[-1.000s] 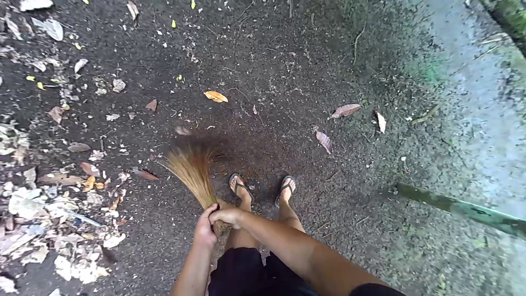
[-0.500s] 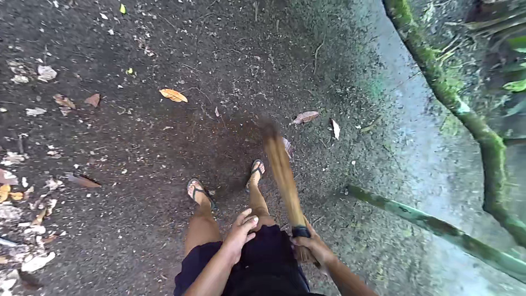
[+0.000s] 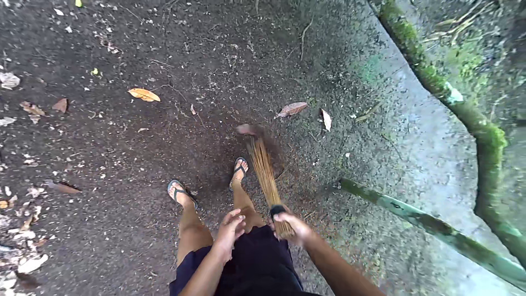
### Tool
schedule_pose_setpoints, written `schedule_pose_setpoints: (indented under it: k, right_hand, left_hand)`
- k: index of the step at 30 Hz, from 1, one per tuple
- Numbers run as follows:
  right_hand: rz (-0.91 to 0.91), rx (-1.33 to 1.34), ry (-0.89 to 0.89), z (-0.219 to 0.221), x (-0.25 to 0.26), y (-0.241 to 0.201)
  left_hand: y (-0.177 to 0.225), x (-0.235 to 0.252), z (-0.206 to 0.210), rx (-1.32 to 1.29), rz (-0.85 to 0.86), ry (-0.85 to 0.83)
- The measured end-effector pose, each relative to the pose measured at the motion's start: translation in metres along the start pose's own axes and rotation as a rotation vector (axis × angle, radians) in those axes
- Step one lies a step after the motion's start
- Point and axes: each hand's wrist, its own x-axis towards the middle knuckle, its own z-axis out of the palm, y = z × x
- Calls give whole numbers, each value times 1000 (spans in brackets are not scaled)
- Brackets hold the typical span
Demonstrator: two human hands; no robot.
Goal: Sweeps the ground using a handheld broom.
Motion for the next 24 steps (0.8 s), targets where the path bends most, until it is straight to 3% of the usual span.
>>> schedule_pose_setpoints:
  k: [4,8,12,15,17,20,22,24]
  right_hand:
    - [-19,-189,125,-85,-70,17]
    - [-106,-162,283,-146,-103,19]
    - [-217,-116,517,-198,-61,-17]
    - [-264,-87,627,-235,6,-81]
    - [-223,-9,687,-240,50,-139]
    - [-151,70,693,-207,102,-207]
    - [-154,-47,566,-169,133,-211]
    - [-173,-188,396,-131,146,-177]
  left_hand:
    - [-2,7,21,49,-28,-20]
    - [-6,18,38,87,-57,-31]
    - [-7,28,49,77,-79,-4]
    - [-8,32,45,76,-72,22]
    - [-10,35,39,68,-66,59]
    - [-17,43,25,40,-67,137]
    - [-21,49,20,22,-63,176]
    - [-23,52,23,24,-72,189]
